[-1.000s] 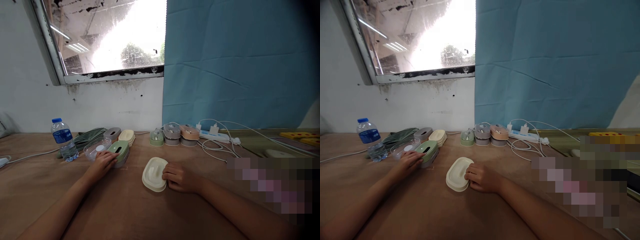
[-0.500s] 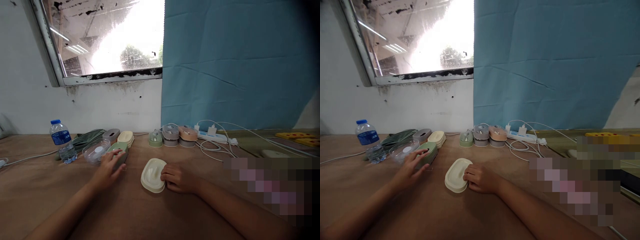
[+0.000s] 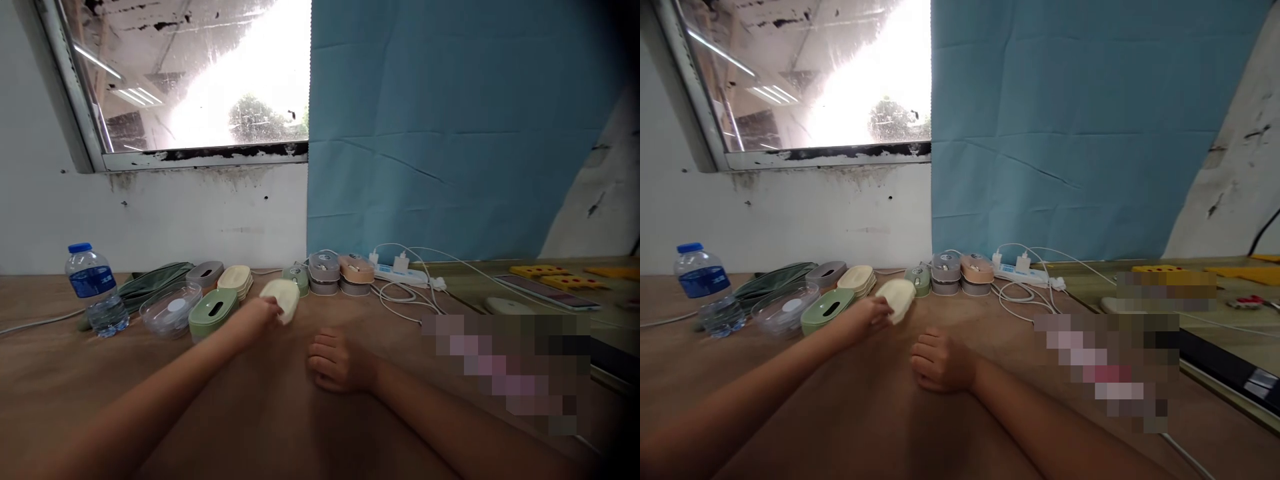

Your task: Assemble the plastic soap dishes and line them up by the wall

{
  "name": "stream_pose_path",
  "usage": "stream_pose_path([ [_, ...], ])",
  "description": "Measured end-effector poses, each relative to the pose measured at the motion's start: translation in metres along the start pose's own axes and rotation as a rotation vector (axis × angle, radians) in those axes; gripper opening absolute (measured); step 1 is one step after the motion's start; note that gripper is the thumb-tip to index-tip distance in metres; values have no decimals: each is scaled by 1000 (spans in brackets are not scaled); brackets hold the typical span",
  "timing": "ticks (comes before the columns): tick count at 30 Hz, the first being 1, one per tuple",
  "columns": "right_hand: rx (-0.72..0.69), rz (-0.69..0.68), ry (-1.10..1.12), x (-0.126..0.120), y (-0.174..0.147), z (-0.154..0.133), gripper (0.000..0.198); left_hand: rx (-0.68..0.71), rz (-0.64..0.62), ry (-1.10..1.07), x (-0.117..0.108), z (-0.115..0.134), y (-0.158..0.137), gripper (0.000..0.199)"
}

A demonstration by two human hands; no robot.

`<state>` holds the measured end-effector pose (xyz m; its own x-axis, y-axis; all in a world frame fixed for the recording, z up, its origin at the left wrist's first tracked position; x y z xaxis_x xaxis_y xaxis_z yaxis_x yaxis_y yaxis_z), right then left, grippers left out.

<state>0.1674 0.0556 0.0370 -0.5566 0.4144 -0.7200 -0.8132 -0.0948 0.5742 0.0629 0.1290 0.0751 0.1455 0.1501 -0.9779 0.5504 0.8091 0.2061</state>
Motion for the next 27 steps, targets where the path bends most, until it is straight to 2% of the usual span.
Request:
stream_pose_path([
  [2,-24,-79,-13,5,2,-3,10,-132,78,70,-17,-40,13,24],
  [7,34,-207,-11,14,1,2,9,-347,83,152,-29,-121,35,22],
  [9,50,-242,-5,18,0,4,10,-408,59,163,-26,-142,37,21],
  [12,54,-271,7,22,-2,5,9,-463,9,159,-15,-160,36,23],
  [16,56,-277,14,23,-3,5,9,-495,-39,153,-3,-172,34,27],
  [21,54,-275,11,24,-3,5,9,-534,-27,182,-9,-171,33,27],
  [24,46,-286,4,26,-2,5,8,-515,45,210,-12,-148,46,30],
  [27,21,-303,-5,28,-2,3,8,-407,110,168,4,-104,72,39],
])
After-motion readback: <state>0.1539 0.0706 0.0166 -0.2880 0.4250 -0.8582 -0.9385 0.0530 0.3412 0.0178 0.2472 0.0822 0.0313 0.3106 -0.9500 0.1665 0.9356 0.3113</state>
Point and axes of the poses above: each hand's wrist, its own y-axis towards the middle knuckle, its own x-axis out of the palm, z = x × y, the point moved 8 cm from there along y, towards the middle knuckle, and after that the axes turned 1 degree about y, right-handed, at the moved point
